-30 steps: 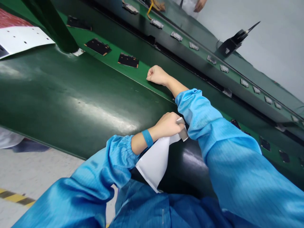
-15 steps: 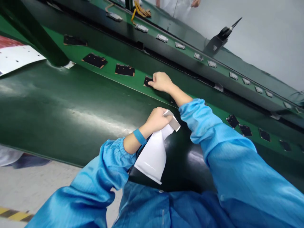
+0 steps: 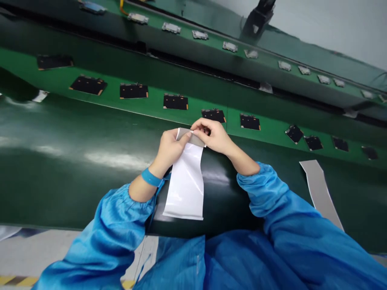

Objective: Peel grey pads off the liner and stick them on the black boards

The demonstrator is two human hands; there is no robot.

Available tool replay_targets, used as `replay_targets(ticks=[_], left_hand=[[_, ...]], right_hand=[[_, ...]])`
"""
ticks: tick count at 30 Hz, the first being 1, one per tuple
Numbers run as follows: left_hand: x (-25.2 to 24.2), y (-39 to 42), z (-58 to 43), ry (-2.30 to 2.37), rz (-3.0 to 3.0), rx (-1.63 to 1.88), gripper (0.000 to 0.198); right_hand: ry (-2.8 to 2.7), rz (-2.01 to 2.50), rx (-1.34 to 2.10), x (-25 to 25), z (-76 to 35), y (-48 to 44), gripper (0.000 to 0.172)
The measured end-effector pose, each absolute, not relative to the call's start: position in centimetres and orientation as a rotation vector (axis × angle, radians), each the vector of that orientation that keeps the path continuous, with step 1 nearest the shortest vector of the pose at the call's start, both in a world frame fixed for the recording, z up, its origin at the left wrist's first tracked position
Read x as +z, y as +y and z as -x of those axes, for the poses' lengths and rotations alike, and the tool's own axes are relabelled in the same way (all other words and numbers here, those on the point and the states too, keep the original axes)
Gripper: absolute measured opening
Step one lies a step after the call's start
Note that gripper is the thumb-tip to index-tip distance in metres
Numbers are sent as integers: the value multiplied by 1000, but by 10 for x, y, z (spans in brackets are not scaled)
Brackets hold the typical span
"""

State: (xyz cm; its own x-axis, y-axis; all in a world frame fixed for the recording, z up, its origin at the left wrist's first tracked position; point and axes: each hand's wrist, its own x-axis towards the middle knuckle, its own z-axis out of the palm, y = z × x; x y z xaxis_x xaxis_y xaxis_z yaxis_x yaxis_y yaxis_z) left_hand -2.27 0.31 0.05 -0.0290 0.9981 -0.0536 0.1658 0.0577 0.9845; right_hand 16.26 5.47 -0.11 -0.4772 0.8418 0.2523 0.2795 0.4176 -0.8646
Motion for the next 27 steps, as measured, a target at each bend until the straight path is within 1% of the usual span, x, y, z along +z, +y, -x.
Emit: replay_targets(ticks=[2, 7, 13, 18, 20, 22, 25, 27], left_hand=[[1, 3, 24, 1357, -1284, 1106, 33], [1, 3, 25, 1314, -1214, 1142, 34], [0, 2, 24, 1372, -1305, 1130, 33], [0, 2, 24, 1351, -1295, 1150, 32], [0, 2, 24, 1359, -1292, 1152, 33], [0, 2, 24, 1365, -1284, 1140, 33], [1, 1, 23, 1363, -1291, 1116, 32], [2, 1, 22, 1370, -1306, 1107, 33]], right_hand=[[-1977, 942, 974, -1, -162, 55, 10], [-1997, 967, 845, -4, -164, 55, 6], [-2036, 935, 724, -6, -160, 52, 9], [-2099, 893, 401, -10, -158, 47, 14], [-2035, 874, 418, -9, -158, 47, 15], [-1956, 878, 518, -6, -158, 47, 13], [-1928, 940, 694, -2, -157, 47, 2], [-1934, 1003, 784, -1, -156, 46, 10]])
